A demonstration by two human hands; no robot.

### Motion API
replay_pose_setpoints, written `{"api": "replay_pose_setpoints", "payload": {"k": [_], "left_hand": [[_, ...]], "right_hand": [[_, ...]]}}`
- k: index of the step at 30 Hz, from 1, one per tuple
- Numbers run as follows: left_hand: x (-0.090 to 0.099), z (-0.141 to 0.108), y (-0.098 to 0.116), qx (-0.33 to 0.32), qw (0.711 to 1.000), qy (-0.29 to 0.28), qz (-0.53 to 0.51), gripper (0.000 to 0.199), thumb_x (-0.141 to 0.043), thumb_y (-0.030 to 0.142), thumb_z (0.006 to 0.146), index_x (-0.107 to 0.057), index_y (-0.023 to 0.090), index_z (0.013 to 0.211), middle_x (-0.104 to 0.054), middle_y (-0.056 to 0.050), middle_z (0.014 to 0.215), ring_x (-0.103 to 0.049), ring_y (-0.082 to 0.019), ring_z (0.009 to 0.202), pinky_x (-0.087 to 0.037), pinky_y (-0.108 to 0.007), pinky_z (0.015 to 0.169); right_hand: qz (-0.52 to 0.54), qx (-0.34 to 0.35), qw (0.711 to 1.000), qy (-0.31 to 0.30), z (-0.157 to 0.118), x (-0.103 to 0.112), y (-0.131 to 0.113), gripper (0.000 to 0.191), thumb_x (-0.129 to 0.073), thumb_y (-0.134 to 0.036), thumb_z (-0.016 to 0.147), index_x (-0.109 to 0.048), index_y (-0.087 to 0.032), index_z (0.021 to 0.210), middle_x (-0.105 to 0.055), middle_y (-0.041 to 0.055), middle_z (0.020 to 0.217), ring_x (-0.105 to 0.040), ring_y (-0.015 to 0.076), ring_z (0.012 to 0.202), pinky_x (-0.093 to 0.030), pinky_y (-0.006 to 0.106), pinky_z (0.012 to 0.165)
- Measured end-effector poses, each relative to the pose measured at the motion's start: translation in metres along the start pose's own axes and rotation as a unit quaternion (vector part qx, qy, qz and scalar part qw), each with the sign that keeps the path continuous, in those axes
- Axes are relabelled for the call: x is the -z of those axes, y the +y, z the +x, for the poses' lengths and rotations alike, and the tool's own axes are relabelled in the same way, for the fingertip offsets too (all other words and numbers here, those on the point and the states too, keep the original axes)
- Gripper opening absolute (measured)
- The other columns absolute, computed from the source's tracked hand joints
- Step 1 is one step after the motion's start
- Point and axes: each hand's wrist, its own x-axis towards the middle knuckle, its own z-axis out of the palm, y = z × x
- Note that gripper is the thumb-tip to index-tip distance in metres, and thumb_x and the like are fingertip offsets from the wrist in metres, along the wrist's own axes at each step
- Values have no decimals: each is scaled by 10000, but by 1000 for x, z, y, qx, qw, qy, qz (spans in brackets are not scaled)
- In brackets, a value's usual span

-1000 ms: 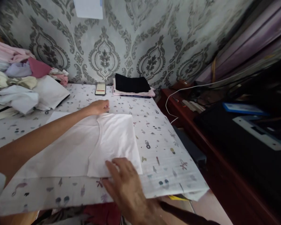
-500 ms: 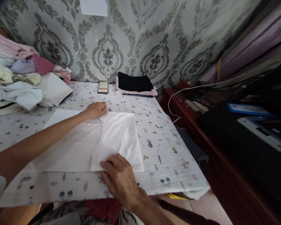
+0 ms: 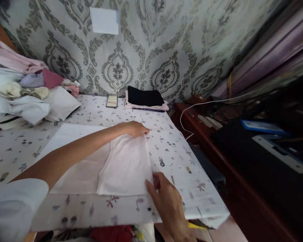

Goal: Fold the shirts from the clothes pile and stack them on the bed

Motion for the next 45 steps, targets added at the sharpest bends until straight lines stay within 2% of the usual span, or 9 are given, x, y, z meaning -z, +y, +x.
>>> {"api": "replay_pose_setpoints", "payload": {"k": [5,10,15,21,25,31,37,41,45], "left_hand": [[13,2,-5,-3,999,-11,-42,427,-526,25,674,-606,231,1039,-700,-41,824,-621,-197,600,-472,-338,670],[30,3,-3,-45,995,27,-88,304,-505,-7,692,-574,210,892,-623,0,575,-631,-211,571,-453,-323,639],[45,19,9,-55,991,73,-95,280,-497,-54,741,-548,190,867,-591,24,542,-606,-164,515,-415,-284,571],[50,27,17,-58,982,120,-132,258,-505,-37,779,-575,152,940,-667,-31,673,-655,-165,593,-486,-306,647],[61,0,6,-28,970,142,-194,211,-562,-17,763,-593,146,893,-663,-21,682,-686,-170,663,-512,-304,657],[79,-93,-31,1,907,182,-379,152,-667,76,771,-616,149,894,-702,-45,838,-712,-206,842,-546,-357,759],[39,-170,-80,109,795,308,-510,219,-717,330,811,-579,165,846,-656,-31,813,-677,-165,721,-575,-377,751],[-7,-203,-115,169,751,336,-543,268,-791,226,685,-544,174,775,-594,29,686,-606,-110,611,-546,-270,629],[-46,-219,-140,202,719,345,-569,226,-754,158,658,-546,178,744,-531,56,624,-543,-88,570,-481,-209,546]], "right_hand": [[133,11,991,-31,3,12,-15,275,-611,-452,790,-523,-232,651,-525,-24,556,-486,155,535,-365,272,525],[376,-82,922,-26,-1,21,-28,351,-696,-484,752,-478,-222,667,-450,-54,553,-389,105,495,-291,227,467],[413,-110,904,23,5,44,-16,359,-789,-455,672,-525,-212,656,-477,-47,532,-400,99,471,-304,220,442],[438,-133,886,73,9,57,-7,387,-810,-479,629,-517,-233,689,-481,-42,513,-398,108,418,-307,243,396],[416,-60,903,90,3,58,-26,327,-770,-467,718,-538,-239,751,-502,-23,566,-435,121,456,-350,259,413],[410,71,908,49,-10,53,-101,222,-722,-405,792,-567,-246,777,-535,-14,639,-485,126,521,-405,245,444],[436,156,879,-111,-12,4,-180,152,-618,-292,785,-527,-219,688,-469,-50,573,-433,95,517,-377,206,461],[414,175,865,-225,-7,-43,-211,109,-565,-226,754,-481,-210,687,-447,-62,589,-403,84,533,-331,195,470],[352,205,875,-262,-1,-80,-228,116,-541,-125,695,-466,-206,661,-447,-68,584,-398,86,551,-319,203,501]]}}
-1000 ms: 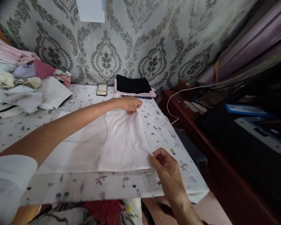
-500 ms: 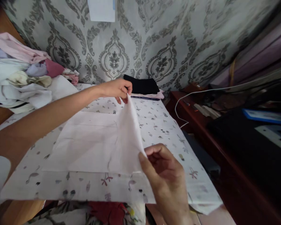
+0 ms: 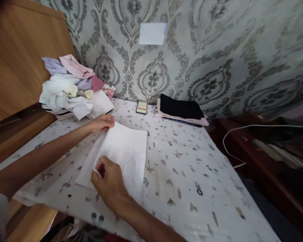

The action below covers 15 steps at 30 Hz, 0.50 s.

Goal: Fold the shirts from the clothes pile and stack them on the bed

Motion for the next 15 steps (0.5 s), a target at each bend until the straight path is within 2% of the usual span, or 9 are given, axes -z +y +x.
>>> {"api": "replay_pose_setpoints", "payload": {"k": [3,6,8,10,12,14,15], "left_hand": [[7,0,-19,-3,1000,19,-18,192,-721,168,674,-544,188,745,-513,61,635,-520,-85,573,-459,-205,544],[13,0,-26,-10,999,39,-10,166,-692,183,687,-546,197,766,-506,61,655,-511,-87,583,-445,-207,560],[19,-2,-27,-11,998,53,23,146,-669,199,701,-550,203,785,-511,57,668,-516,-97,591,-444,-216,576],[25,-6,-26,-15,992,71,102,106,-635,212,728,-551,208,793,-537,39,690,-543,-122,622,-463,-243,614],[28,-14,-25,-49,963,107,242,69,-604,208,752,-569,208,811,-592,-7,776,-595,-173,731,-498,-298,713],[23,-27,-23,-121,900,146,392,118,-567,203,790,-609,199,900,-629,-77,966,-613,-250,946,-498,-380,876],[17,-35,-22,-161,867,152,446,178,-537,200,818,-621,193,975,-621,-106,1074,-590,-280,1057,-474,-413,955]], "right_hand": [[-32,8,999,-17,9,-10,4,146,-536,-90,676,-455,-209,657,-431,-80,561,-385,85,532,-304,207,502],[-50,19,998,-19,12,-17,2,152,-535,-83,681,-454,-211,666,-431,-79,562,-390,89,532,-305,211,507],[-64,25,997,-22,13,-23,1,156,-538,-79,689,-456,-211,673,-445,-75,572,-404,91,537,-317,212,513],[-83,36,995,-44,12,-28,0,143,-559,-91,719,-480,-207,691,-491,-63,596,-442,97,553,-344,214,525],[-95,61,990,-83,10,-27,1,79,-585,-136,777,-546,-200,755,-573,-36,657,-507,111,592,-391,223,555],[-105,98,985,-100,10,-16,3,54,-558,-180,843,-609,-196,844,-636,-6,725,-560,129,633,-437,243,598],[-117,117,983,-85,12,-6,5,105,-526,-191,870,-630,-196,887,-657,10,762,-580,140,659,-456,256,623]]}}
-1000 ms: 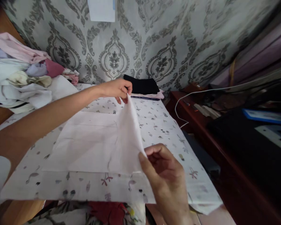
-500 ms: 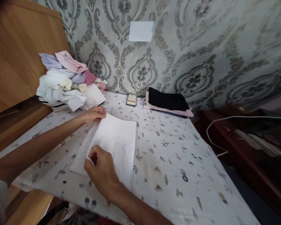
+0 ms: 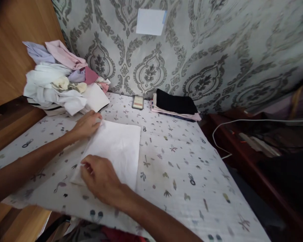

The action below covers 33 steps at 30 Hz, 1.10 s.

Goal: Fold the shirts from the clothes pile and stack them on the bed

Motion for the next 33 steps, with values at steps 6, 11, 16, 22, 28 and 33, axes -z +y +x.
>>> {"api": "replay_pose_setpoints", "payload": {"k": [6,11,16,22,28,33], "left_hand": [[-31,-45,69,-215,968,-127,14,391,-374,336,1003,-550,151,1300,-488,-181,1467,-409,-300,1404,-316,-451,1172],[-67,-62,101,-349,901,-259,1,810,-437,657,946,-361,94,1524,-307,-234,1603,-232,-345,1516,-157,-523,1240],[-60,-107,102,-450,849,-267,-70,849,-498,650,926,-333,102,1553,-302,-185,1606,-206,-263,1531,-87,-459,1271],[-38,-111,97,-476,820,-299,-110,697,-501,549,970,-404,136,1524,-386,-125,1581,-328,-231,1489,-155,-395,1265],[-32,-88,70,-414,860,-290,-68,743,-532,597,937,-404,165,1528,-293,-159,1619,-241,-297,1518,-95,-492,1260],[-26,-108,68,-422,851,-303,-70,775,-500,594,956,-323,132,1553,-289,-184,1616,-202,-267,1533,-45,-484,1263]], "right_hand": [[-114,7,972,207,29,91,59,317,-380,-327,982,-639,-172,1081,-700,103,1065,-652,215,975,-511,367,886],[-195,25,980,7,64,114,111,438,-388,-462,1020,-614,-225,1312,-582,92,1434,-488,227,1378,-326,467,1176],[-347,12,937,-50,71,104,130,550,-338,-489,1045,-397,-244,1533,-318,93,1625,-236,252,1522,-149,572,1222],[-436,13,898,-56,79,96,110,582,-268,-479,1056,-341,-205,1564,-248,109,1646,-137,262,1545,-45,588,1230],[-373,183,892,-179,118,52,92,586,-286,-494,1057,-333,-205,1564,-301,82,1630,-208,199,1530,-143,480,1246],[-364,124,911,-149,163,50,95,555,-350,-480,1050,-414,-195,1521,-324,98,1619,-224,241,1525,-178,531,1229]]}}
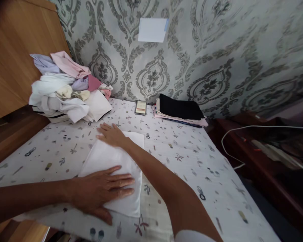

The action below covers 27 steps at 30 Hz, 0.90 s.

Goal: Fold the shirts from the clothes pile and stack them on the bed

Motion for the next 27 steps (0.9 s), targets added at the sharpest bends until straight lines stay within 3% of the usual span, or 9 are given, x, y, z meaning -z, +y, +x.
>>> {"api": "replay_pose_setpoints", "payload": {"k": [5,7,10,13,16,18,21,24,27], "left_hand": [[-7,-11,6,-31,999,38,7,652,-533,546,957,-397,210,1499,-405,-149,1576,-323,-279,1490,-99,-502,1255],[-6,-17,3,-59,996,69,8,526,-516,494,976,-488,185,1401,-531,-153,1481,-431,-268,1421,-176,-472,1240],[4,-23,-7,-76,987,140,21,223,-471,295,989,-611,164,1104,-706,-134,1166,-610,-237,1130,-360,-421,1118],[25,-14,-34,-29,981,176,73,201,-409,178,970,-600,183,908,-683,-82,908,-587,-209,889,-443,-396,928],[48,21,-74,79,974,180,110,222,-404,272,988,-603,178,1022,-655,-101,1044,-570,-232,992,-439,-388,910],[62,55,-100,144,972,160,93,324,-448,354,966,-563,161,1198,-605,-141,1244,-538,-271,1159,-422,-403,979],[78,102,-127,247,966,64,40,585,-569,465,871,-484,149,1357,-583,-162,1336,-544,-302,1206,-429,-388,978],[95,126,-140,301,952,-49,-11,674,-695,531,716,-567,170,1271,-647,-132,1272,-609,-292,1114,-467,-328,893],[111,125,-147,294,945,-114,-82,581,-743,530,608,-664,183,1067,-714,-82,1135,-648,-277,1027,-488,-284,806]], "right_hand": [[1,-133,983,130,-25,10,-8,471,-340,-303,1061,-457,-135,1486,-380,133,1591,-257,245,1515,-163,518,1246],[1,-151,972,180,-63,4,-28,470,-335,-271,1054,-465,-106,1474,-396,160,1577,-271,258,1509,-206,519,1242],[-9,-91,975,200,-139,-14,-71,463,-335,-235,1039,-483,-74,1447,-439,195,1540,-309,279,1492,-279,531,1224],[1,-81,977,195,-207,-27,-113,475,-412,-192,1017,-423,-172,1492,-445,133,1551,-327,231,1487,-351,483,1208],[36,-121,969,214,-247,-32,-137,552,-441,-175,1004,-336,-265,1539,-377,83,1598,-377,211,1462,-432,420,1165],[36,-180,950,253,-258,-35,-140,531,-464,-211,1000,-361,-277,1517,-381,93,1590,-434,234,1425,-478,426,1121],[19,-292,911,292,-258,-37,-129,443,-515,-302,980,-477,-222,1414,-568,151,1394,-588,284,1249,-558,470,994],[33,-377,887,264,-249,-32,-116,394,-619,-379,902,-595,-192,1249,-687,126,1087,-666,293,1004,-583,484,870],[48,-438,868,227,-238,-22,-110,315,-719,-363,794,-649,-195,1051,-690,90,966,-659,288,910,-556,486,843]]}}
